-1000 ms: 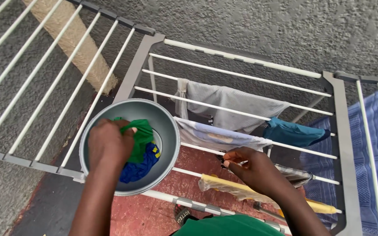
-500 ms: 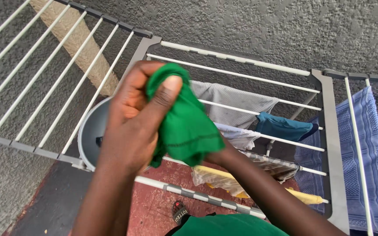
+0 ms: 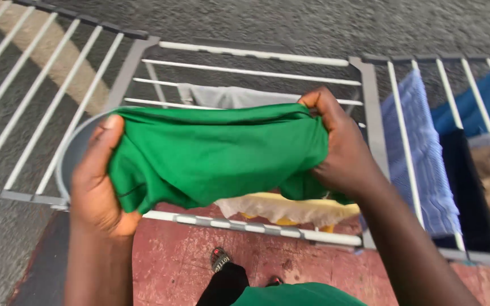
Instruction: Hanging various clothing items on an outdoor drying rack.
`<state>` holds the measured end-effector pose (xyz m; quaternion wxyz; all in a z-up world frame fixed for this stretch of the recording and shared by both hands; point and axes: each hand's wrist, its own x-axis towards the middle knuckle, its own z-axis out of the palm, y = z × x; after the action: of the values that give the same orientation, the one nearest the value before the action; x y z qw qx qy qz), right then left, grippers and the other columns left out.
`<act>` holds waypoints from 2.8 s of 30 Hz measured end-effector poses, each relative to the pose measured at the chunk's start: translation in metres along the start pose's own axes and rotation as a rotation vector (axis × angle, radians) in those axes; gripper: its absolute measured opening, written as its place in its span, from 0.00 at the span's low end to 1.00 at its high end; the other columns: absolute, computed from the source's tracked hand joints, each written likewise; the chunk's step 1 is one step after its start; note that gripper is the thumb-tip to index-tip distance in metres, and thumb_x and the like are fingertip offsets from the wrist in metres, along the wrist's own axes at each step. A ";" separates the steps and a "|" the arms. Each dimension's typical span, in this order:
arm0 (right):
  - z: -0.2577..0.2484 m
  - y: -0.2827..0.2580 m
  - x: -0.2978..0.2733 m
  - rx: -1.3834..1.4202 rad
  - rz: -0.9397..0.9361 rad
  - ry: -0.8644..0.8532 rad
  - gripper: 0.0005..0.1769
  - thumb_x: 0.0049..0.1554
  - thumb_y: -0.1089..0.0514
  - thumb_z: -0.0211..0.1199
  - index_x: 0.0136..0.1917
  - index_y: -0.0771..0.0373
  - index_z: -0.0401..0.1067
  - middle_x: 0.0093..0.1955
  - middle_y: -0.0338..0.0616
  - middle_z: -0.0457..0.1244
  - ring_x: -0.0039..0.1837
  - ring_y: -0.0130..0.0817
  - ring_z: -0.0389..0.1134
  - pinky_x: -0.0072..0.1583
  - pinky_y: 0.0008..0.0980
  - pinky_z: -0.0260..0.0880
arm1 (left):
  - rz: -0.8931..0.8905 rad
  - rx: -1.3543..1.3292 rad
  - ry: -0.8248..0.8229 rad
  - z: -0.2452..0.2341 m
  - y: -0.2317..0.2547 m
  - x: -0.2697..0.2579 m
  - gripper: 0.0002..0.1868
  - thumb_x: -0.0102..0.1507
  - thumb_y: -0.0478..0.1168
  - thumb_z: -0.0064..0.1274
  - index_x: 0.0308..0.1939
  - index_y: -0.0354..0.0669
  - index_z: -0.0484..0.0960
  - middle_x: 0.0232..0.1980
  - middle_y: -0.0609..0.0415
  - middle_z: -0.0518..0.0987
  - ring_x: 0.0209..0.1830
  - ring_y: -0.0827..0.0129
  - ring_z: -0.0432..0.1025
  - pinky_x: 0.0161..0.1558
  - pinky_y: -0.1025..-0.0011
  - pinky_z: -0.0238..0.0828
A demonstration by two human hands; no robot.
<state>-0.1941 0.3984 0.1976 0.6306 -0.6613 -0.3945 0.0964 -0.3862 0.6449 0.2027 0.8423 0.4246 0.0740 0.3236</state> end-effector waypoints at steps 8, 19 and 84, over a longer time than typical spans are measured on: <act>-0.081 -0.030 -0.067 -0.584 0.440 -0.169 0.23 0.41 0.61 0.73 0.51 0.60 0.73 0.40 0.41 0.71 0.44 0.29 0.71 0.48 0.32 0.71 | -0.415 0.561 0.204 -0.055 -0.176 -0.002 0.23 0.67 0.50 0.66 0.49 0.31 0.77 0.44 0.42 0.78 0.36 0.59 0.67 0.35 0.60 0.61; -0.108 -0.045 -0.138 -0.239 0.620 -0.143 0.37 0.42 0.64 0.66 0.64 0.57 0.61 0.52 0.45 0.67 0.54 0.36 0.70 0.55 0.37 0.72 | -0.185 0.843 -0.934 0.165 -0.210 -0.077 0.51 0.44 0.46 0.75 0.67 0.43 0.65 0.60 0.45 0.79 0.59 0.60 0.76 0.58 0.63 0.74; -0.036 -0.082 -0.395 -0.357 0.555 1.085 0.37 0.36 0.68 0.73 0.60 0.62 0.67 0.51 0.44 0.69 0.49 0.31 0.73 0.52 0.35 0.77 | -0.974 0.044 -0.599 0.140 -0.274 -0.196 0.19 0.68 0.51 0.41 0.53 0.44 0.76 0.48 0.50 0.79 0.44 0.63 0.73 0.45 0.63 0.74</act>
<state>-0.4685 0.1084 0.1325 0.5725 -0.7887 0.1573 -0.1597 -0.3508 0.3150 0.0522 0.8695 0.4321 0.0259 -0.2378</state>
